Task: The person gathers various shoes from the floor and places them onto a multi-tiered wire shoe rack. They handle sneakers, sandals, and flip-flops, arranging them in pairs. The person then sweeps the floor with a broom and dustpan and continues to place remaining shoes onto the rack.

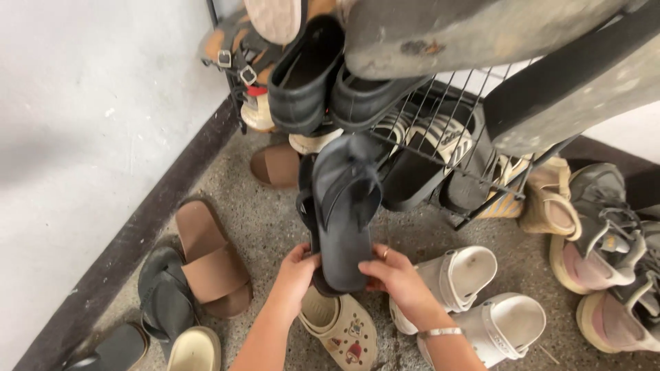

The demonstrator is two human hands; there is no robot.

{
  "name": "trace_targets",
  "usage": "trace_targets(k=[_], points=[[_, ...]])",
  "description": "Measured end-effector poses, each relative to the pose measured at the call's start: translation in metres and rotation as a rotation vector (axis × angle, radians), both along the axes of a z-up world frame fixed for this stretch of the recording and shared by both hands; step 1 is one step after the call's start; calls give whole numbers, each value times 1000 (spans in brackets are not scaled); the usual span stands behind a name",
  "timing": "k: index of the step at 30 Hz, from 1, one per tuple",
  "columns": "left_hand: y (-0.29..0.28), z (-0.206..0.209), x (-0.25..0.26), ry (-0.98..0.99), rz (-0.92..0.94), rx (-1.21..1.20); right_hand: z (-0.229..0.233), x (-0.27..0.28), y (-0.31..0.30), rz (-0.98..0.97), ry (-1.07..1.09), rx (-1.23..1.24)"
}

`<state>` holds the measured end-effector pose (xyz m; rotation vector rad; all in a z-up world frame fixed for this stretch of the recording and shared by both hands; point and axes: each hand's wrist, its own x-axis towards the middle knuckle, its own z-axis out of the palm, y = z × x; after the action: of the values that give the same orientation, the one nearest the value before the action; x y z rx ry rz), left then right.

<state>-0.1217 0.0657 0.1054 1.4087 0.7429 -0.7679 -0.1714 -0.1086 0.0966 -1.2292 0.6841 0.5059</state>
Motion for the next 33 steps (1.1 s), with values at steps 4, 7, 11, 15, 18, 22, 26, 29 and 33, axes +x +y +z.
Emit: trace_targets(k=[4, 7, 11, 15, 18, 22, 26, 29, 33], points=[[3, 19, 2, 51, -25, -80, 18, 4, -1, 33, 26, -37], [-1, 40, -3, 120, 44, -187, 27, 2, 3, 169, 72, -135], [-8, 43, -4, 93, -205, 59, 15, 1, 5, 290, -15, -210], [-15, 41, -2, 77, -63, 50, 21, 0, 2, 389, -96, -418], [-16, 46, -6, 54, 75, -66, 13, 1, -4, 96, -110, -373], [-7, 50, -5, 46, 72, 7, 53, 21, -29, -133, 57, -503], [8, 54, -9, 12, 231, -60, 2, 63, -54, -254, 227, -426], [10, 60, -9, 9, 217, -48, -34, 87, -65, -431, 183, -333], [20, 40, -8, 110, 200, 41, -30, 84, -60, -614, 96, -319]])
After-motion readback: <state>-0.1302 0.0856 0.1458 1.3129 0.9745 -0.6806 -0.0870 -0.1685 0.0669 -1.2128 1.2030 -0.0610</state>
